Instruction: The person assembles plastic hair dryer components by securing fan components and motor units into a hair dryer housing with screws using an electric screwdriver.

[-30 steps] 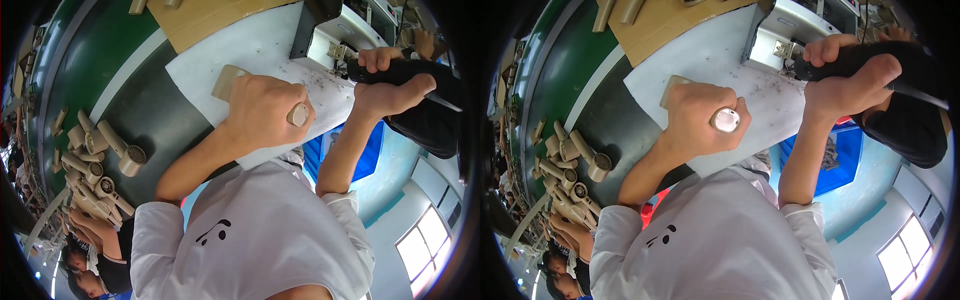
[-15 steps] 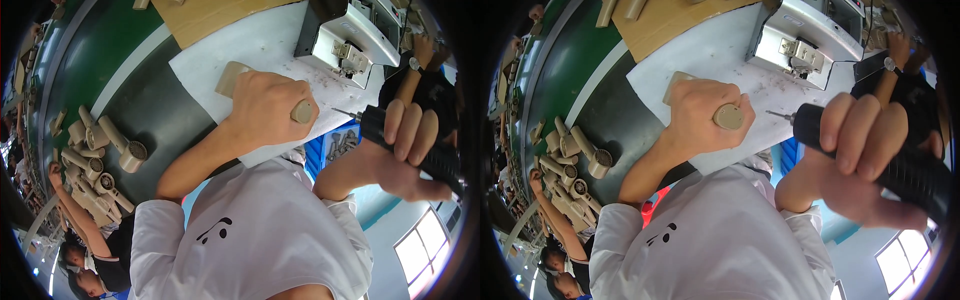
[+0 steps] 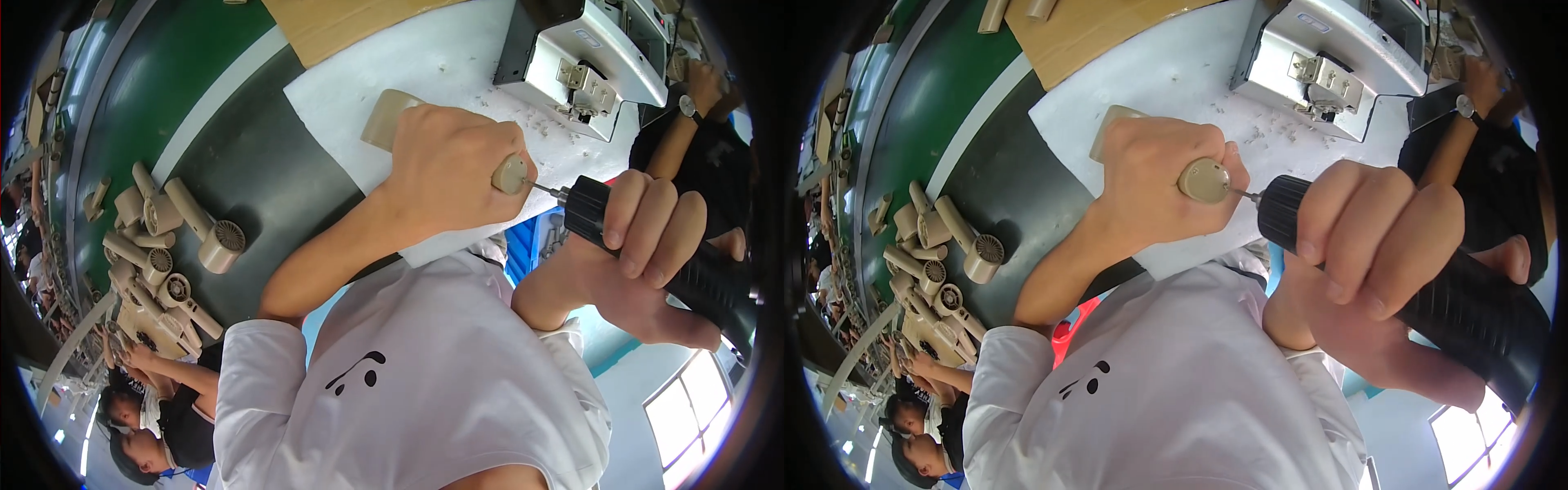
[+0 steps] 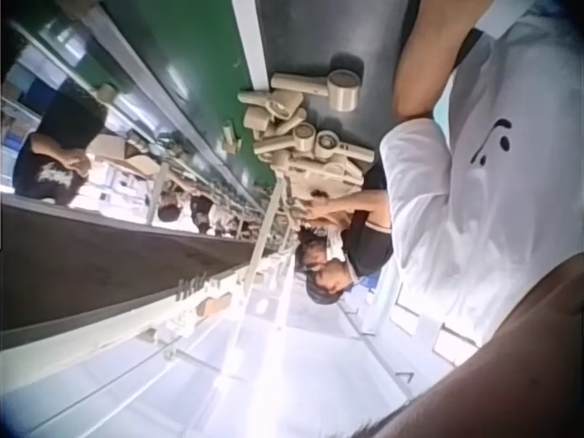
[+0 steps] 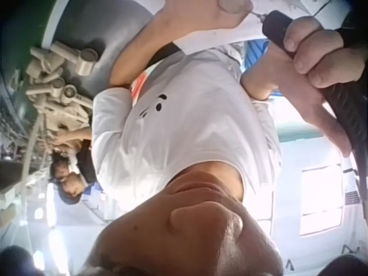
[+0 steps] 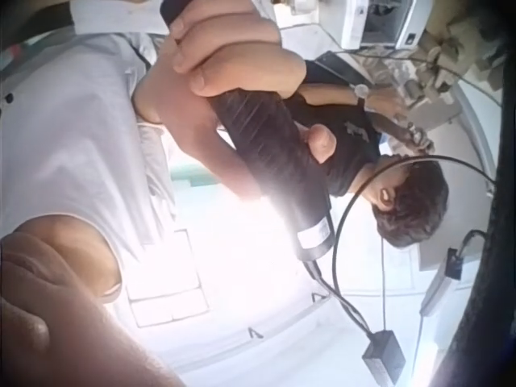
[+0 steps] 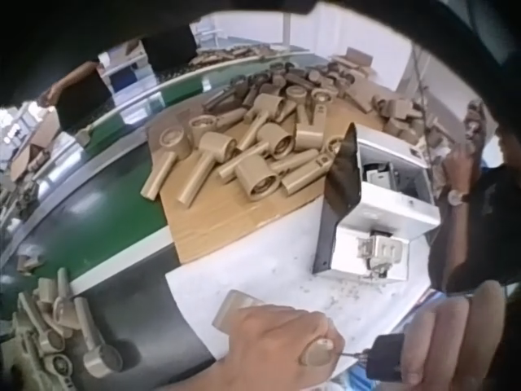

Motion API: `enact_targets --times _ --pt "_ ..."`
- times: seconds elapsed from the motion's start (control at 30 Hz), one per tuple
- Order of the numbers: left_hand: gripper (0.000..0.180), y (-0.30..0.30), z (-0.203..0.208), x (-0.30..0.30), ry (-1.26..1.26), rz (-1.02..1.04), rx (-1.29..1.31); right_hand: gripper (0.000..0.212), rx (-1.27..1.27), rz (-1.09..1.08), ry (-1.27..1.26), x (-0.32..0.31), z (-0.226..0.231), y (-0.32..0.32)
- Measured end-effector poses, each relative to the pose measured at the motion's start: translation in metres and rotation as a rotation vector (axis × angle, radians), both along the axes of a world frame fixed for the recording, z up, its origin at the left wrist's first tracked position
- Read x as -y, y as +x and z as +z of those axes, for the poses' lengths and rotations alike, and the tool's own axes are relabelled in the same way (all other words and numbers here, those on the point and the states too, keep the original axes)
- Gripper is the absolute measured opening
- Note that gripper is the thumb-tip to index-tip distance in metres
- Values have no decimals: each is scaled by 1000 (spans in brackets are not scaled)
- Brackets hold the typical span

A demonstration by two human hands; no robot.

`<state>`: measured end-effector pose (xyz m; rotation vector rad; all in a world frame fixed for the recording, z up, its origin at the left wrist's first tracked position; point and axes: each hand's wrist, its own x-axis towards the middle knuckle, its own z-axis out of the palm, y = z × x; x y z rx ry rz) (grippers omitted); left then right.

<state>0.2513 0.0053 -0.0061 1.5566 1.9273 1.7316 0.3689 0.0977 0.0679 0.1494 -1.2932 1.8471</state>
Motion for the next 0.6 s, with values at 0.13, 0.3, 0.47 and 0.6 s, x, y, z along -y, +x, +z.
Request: enact_targets --times 0.13,0.3,0.47,0.6 --pt "16 1 -3 -1 -7 -20 57 65 -12 18 15 1 -1 -4" --pt "18 -4 4 0 -79 -28 58 63 -27 -84 104 8 -3 -10" --pt "17 -20 17 9 -134 -6 -70 64 -62 -10 47 5 1 -16" --pt "15 -120 22 22 -358 686 -139 66 -49 -77 46 -18 -2 1"
